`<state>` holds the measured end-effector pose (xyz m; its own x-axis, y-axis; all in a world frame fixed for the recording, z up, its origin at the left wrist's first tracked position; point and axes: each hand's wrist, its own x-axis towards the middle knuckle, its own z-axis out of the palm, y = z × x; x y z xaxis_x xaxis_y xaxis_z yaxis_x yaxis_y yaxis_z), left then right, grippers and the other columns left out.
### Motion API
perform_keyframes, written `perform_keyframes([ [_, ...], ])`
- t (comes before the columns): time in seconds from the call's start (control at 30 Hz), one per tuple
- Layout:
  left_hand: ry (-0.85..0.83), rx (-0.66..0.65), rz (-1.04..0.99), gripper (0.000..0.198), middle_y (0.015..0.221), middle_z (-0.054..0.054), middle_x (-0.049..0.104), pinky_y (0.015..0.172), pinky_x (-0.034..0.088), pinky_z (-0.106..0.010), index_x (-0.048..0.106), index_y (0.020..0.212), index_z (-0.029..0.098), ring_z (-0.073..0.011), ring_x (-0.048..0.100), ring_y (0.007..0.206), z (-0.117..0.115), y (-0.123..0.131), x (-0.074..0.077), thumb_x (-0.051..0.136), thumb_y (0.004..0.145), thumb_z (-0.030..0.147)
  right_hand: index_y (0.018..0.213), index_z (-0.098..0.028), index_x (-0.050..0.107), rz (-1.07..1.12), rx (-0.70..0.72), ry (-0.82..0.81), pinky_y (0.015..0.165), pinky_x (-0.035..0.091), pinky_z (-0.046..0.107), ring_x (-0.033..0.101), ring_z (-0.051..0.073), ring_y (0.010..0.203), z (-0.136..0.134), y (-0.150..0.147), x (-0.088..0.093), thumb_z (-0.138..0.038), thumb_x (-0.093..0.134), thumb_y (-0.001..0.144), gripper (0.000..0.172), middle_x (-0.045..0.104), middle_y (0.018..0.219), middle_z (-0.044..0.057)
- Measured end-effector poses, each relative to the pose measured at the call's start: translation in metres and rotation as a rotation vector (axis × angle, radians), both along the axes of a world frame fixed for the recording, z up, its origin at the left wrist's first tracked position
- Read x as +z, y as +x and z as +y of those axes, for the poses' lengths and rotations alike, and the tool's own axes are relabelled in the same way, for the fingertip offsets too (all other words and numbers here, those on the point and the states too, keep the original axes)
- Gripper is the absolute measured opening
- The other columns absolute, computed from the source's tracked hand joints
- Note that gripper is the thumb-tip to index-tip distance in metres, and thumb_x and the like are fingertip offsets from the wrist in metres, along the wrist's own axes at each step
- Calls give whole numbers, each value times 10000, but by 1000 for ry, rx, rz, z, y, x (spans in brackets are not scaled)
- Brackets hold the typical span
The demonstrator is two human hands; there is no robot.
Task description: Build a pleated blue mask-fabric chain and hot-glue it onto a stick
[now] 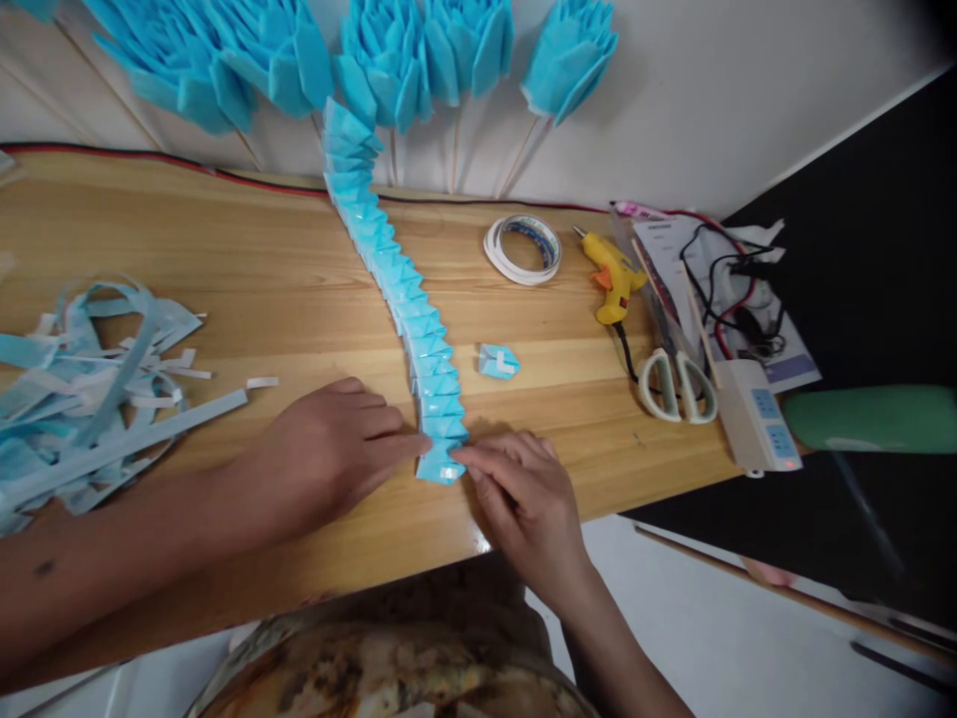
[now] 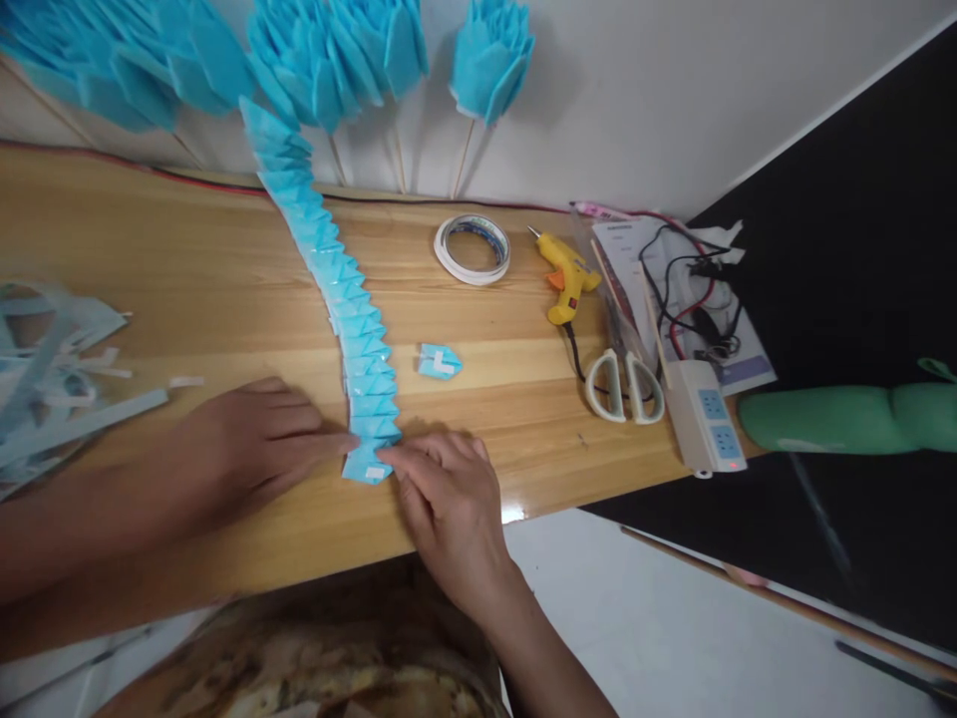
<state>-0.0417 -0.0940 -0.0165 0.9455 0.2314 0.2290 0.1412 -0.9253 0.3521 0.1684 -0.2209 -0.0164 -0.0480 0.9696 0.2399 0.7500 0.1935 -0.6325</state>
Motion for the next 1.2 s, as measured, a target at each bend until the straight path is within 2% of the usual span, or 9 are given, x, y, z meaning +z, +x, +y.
perform_keyframes([
  [0.23,58,13,58,299,812,-32,630,707,305,-336,626,1141,202,-189,526,745,-2,1,-3,369,1001,141,1164,-221,671,117,-45,38,748,458,324,592,164,881,-5,2,-1,-38,534,889,358,636,972,44],
  [0.33,39,12,58,296,818,-29,628,714,311,-337,620,1140,203,-187,523,746,-2,0,-3,365,1004,135,1175,-224,676,6,-8,83,740,444,340,569,177,885,-4,3,0,-7,489,884,409,629,989,58],
  [0.43,32,13,49,284,823,-29,632,718,315,-342,619,1118,202,-191,523,750,-2,0,-2,365,1008,142,1123,-230,700,-127,8,107,716,408,348,561,178,846,1,2,0,-8,502,888,379,649,973,59],
  [0.57,19,0,80,313,816,-19,639,718,311,-352,628,1086,202,-193,526,742,-1,1,4,331,1012,135,1063,-256,721,-168,-26,93,717,392,346,562,176,844,4,1,-2,-15,535,890,351,658,962,51],
  [0.77,36,9,131,319,830,-1,653,707,302,-352,636,1097,233,-194,534,746,1,1,9,338,1018,152,1000,-277,740,-108,-61,116,720,395,342,553,169,837,6,1,-6,-2,516,890,371,646,939,36],
  [0.97,58,-11,148,367,901,-34,671,730,325,-353,641,1167,211,-202,560,805,3,-2,5,305,1028,157,1032,-239,720,146,-154,141,746,479,329,605,164,899,-9,13,-9,-3,454,889,384,624,978,42],
  [1.2,-30,47,238,339,944,-34,686,769,380,-351,674,1172,259,-201,602,869,3,0,13,374,1027,197,1106,-236,705,-90,-53,182,747,435,357,590,189,886,-21,8,-8,-21,491,863,388,668,1008,50],
])
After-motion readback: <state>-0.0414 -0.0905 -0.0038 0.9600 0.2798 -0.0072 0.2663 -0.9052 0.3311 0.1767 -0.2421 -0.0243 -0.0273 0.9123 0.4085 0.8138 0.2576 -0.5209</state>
